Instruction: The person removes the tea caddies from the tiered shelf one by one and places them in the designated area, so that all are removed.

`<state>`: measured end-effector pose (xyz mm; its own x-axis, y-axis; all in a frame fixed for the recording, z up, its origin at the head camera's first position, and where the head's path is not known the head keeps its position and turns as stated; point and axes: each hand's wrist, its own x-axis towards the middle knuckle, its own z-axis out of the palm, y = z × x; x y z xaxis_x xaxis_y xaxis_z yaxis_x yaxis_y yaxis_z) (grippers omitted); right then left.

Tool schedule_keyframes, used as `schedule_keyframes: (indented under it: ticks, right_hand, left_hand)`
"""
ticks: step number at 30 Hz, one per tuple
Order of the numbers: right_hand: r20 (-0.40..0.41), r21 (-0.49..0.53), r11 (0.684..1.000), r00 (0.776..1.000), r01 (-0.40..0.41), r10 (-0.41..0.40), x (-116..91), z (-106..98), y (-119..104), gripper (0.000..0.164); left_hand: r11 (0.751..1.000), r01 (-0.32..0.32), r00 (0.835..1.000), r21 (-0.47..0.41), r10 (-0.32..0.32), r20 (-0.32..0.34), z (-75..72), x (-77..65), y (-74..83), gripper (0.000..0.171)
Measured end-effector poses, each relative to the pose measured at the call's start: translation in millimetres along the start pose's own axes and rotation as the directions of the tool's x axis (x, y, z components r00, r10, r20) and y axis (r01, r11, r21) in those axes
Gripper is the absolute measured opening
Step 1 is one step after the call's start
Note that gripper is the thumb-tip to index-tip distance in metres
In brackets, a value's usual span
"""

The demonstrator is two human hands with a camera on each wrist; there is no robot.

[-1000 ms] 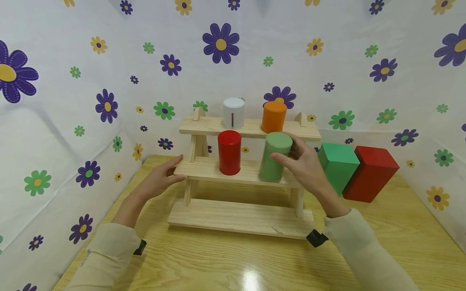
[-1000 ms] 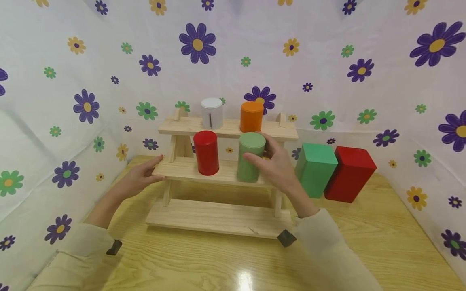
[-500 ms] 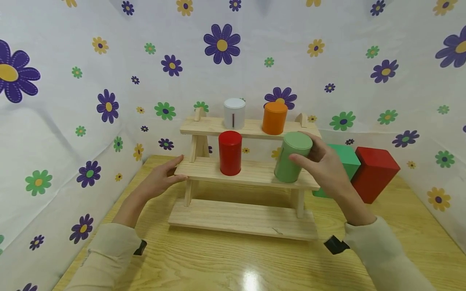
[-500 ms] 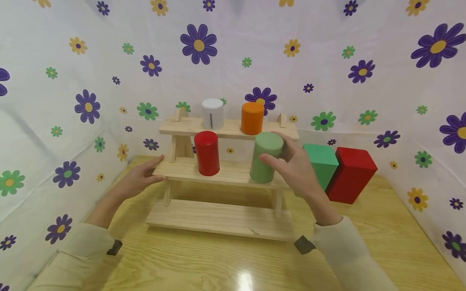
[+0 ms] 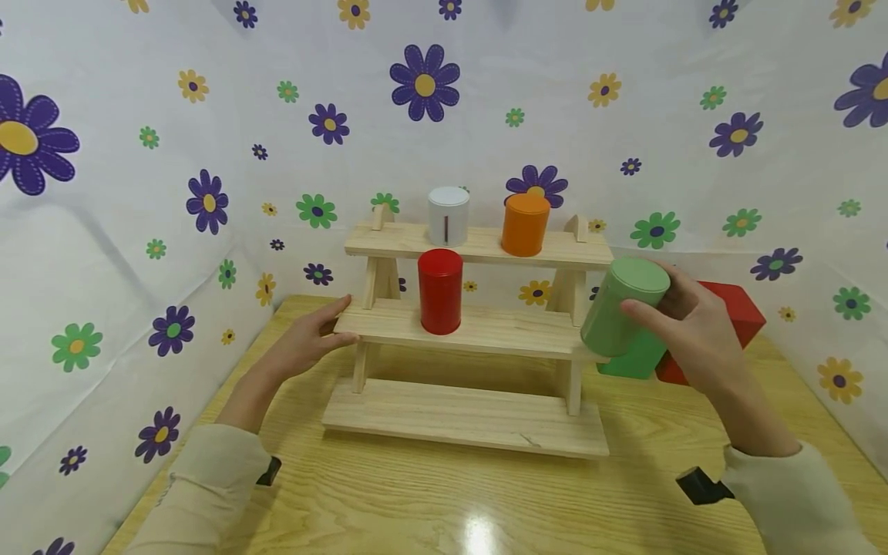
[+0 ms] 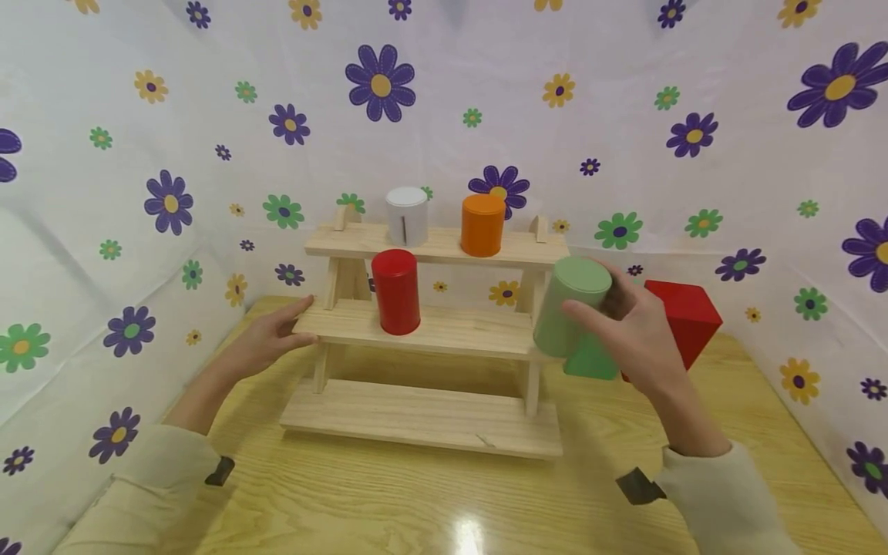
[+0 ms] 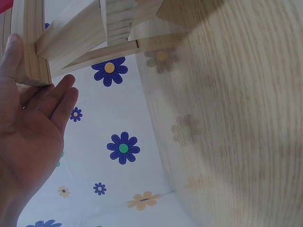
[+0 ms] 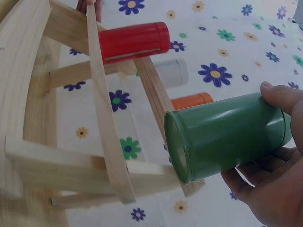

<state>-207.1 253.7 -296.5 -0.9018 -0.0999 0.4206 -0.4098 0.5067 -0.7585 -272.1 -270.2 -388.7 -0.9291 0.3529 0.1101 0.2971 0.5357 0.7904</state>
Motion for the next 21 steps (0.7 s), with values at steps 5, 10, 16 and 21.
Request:
schedule_keyframes:
  ticks: [5, 10, 16, 21]
  right_hand:
    - [-0.05, 0.081, 0.996, 0.999, 0.023, -0.019, -7, -21, 8, 0.059]
    - [-0.077, 0.102, 0.995, 0.997, 0.015, -0.007, -15, -41, 18, 0.059]
    - [-0.117, -0.072, 0.994, 0.99, -0.085, 0.076, -27, -61, 32, 0.064]
    - [-0.136, -0.118, 0.986, 0.985, -0.119, 0.103, -35, -71, 43, 0.066]
  left_hand:
    - [1.0, 0.001, 1.0, 0.004, -0.001, -0.002, 0.2, 0.1, 0.4, 0.082]
    - [1.0, 0.001, 1.0, 0.007, -0.001, 0.001, 0.1, 0.7, -0.4, 0.082]
    - [1.0, -0.003, 1.0, 0.003, 0.003, 0.002, -0.5, 0.9, 0.4, 0.082]
    - [1.0, 0.002, 1.0, 0.011, -0.002, 0.001, -0.4, -0.1, 0.8, 0.082]
